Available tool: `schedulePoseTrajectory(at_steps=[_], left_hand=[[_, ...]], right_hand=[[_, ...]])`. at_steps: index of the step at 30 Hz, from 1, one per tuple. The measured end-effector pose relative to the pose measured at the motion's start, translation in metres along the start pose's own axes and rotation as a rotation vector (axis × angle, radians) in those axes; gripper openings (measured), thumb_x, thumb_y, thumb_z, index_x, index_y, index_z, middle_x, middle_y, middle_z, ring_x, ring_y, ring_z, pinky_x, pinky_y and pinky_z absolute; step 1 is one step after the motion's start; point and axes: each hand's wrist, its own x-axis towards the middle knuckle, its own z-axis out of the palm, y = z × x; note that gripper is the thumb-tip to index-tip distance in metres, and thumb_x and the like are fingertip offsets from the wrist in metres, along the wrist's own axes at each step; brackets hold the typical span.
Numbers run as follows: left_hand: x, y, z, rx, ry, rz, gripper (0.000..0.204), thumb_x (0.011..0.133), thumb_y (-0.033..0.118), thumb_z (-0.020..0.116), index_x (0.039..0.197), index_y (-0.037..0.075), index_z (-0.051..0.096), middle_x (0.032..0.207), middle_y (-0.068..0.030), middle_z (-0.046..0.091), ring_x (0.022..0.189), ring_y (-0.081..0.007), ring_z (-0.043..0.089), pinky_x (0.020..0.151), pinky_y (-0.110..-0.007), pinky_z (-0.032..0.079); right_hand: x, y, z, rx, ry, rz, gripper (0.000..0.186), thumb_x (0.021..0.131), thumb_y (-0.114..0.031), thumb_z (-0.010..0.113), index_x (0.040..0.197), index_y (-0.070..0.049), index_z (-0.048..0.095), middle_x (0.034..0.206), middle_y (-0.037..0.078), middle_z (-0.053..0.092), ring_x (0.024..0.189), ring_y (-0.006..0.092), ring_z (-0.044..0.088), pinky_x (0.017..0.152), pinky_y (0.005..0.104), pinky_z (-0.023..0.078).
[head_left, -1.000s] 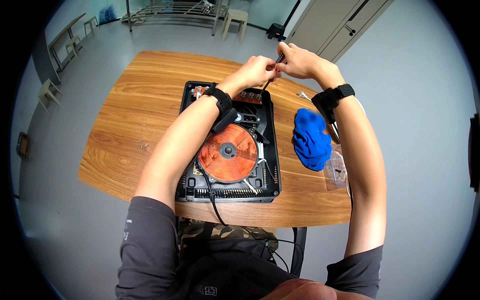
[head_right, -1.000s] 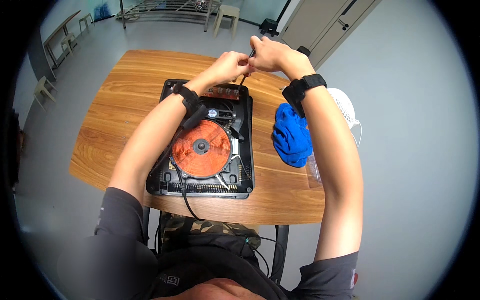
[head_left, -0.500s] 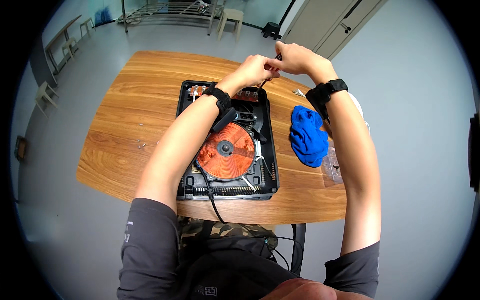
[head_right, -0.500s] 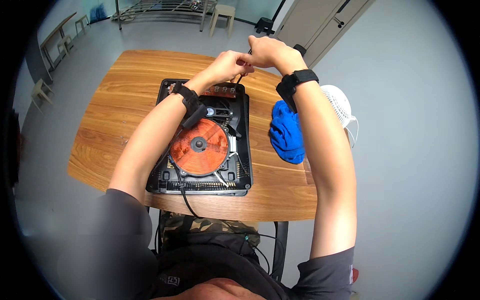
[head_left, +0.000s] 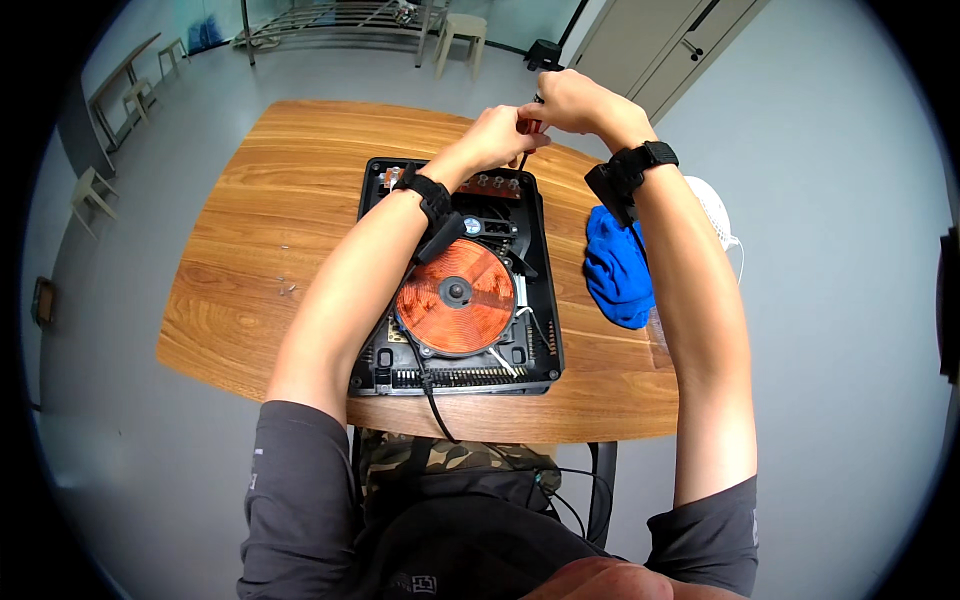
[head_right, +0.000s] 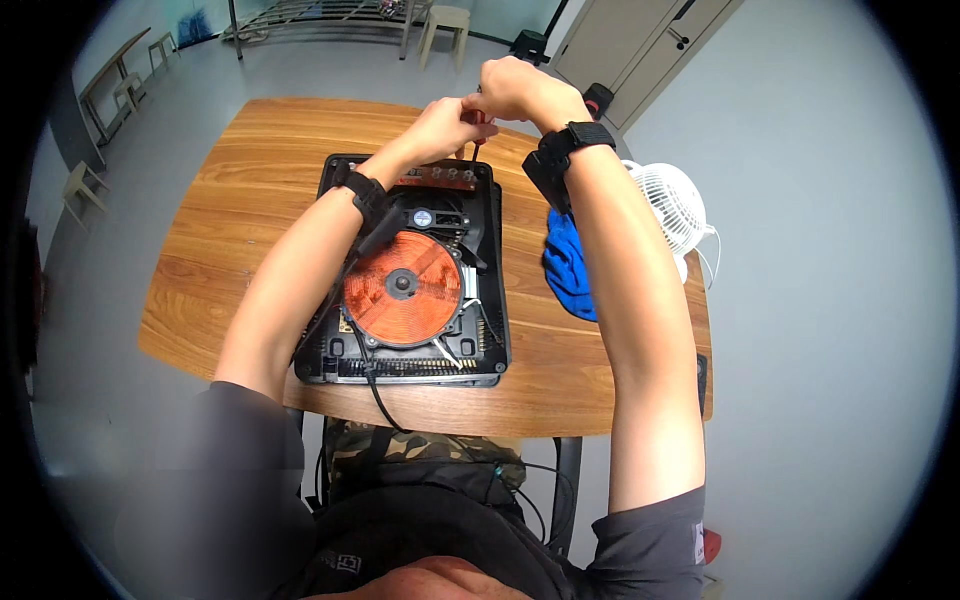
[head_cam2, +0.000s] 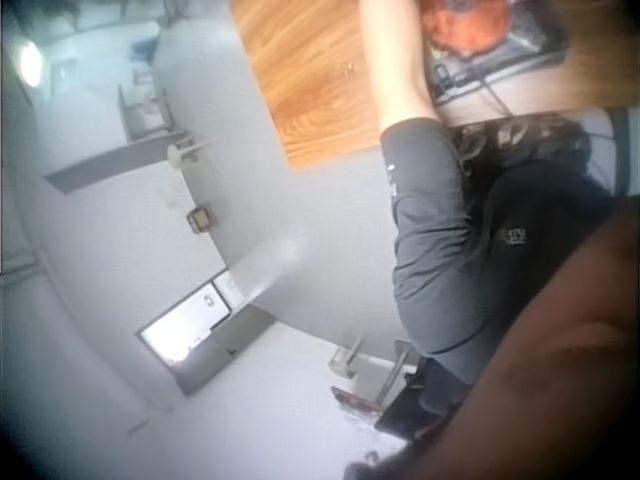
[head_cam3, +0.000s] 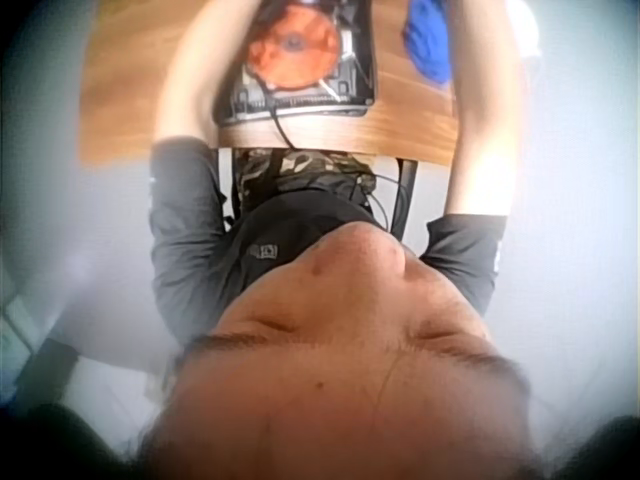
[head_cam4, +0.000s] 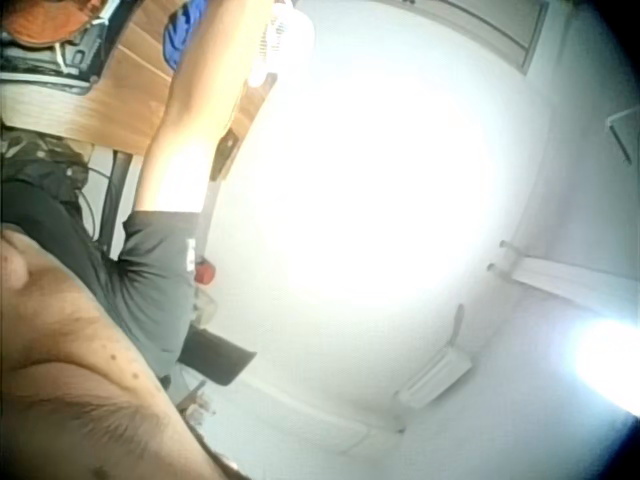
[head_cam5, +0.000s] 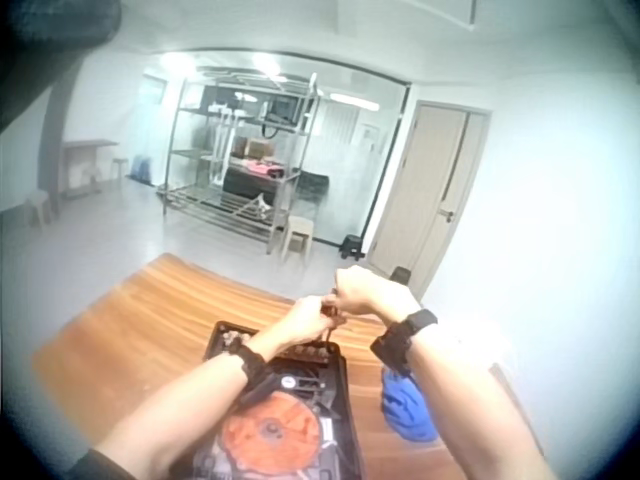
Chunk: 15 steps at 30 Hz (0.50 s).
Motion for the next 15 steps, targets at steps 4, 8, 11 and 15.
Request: schedulePoseTrajectory(at_steps=[4,8,11,15], left_hand=[[-0.006,0.002,0.0,0.022,-0.026,-0.02,0.029,0.09,0.023,0.072,0.102,-0.003,0.068,0.084,-0.0069,0.071,0.063,-0.013,0.063,0.055,-0.031,0.052],[-0.019,0.001,-0.008,0.15,-0.034,0.04,0.035,0.09,0.026,0.071,0.11,-0.003,0.07,0.098,-0.0142,0.075,0.075,-0.0231,0.07,0.069,-0.035,0.056],[-0.034,-0.021,-0.024,0.374,0.039,0.123,0.037,0.088,0.026,0.07,0.112,-0.002,0.07,0.102,-0.0168,0.074,0.09,-0.0305,0.072,0.083,-0.039,0.055],[-0.096,-0.013,-0.059,0.456,0.031,-0.051,0.038,0.087,0.026,0.069,0.113,-0.002,0.069,0.104,-0.0188,0.073,0.1,-0.0325,0.071,0.09,-0.041,0.054]], right_hand=[[-0.007,-0.006,-0.007,0.04,-0.049,0.137,0.057,0.093,-0.045,0.063,0.079,0.01,0.068,0.066,0.023,0.067,0.057,0.0326,0.067,0.054,0.042,0.055],[-0.018,0.002,-0.005,0.003,-0.038,0.125,0.057,0.095,-0.047,0.061,0.083,0.008,0.069,0.072,0.024,0.068,0.064,0.0352,0.068,0.061,0.0439,0.055],[-0.025,0.001,-0.002,0.053,-0.065,0.173,0.056,0.095,-0.049,0.061,0.088,0.006,0.07,0.086,0.026,0.07,0.082,0.0415,0.068,0.076,0.0472,0.054],[-0.035,0.008,0.01,0.058,-0.005,0.182,0.055,0.095,-0.047,0.062,0.089,0.007,0.07,0.087,0.028,0.07,0.085,0.0435,0.068,0.077,0.0478,0.055]])
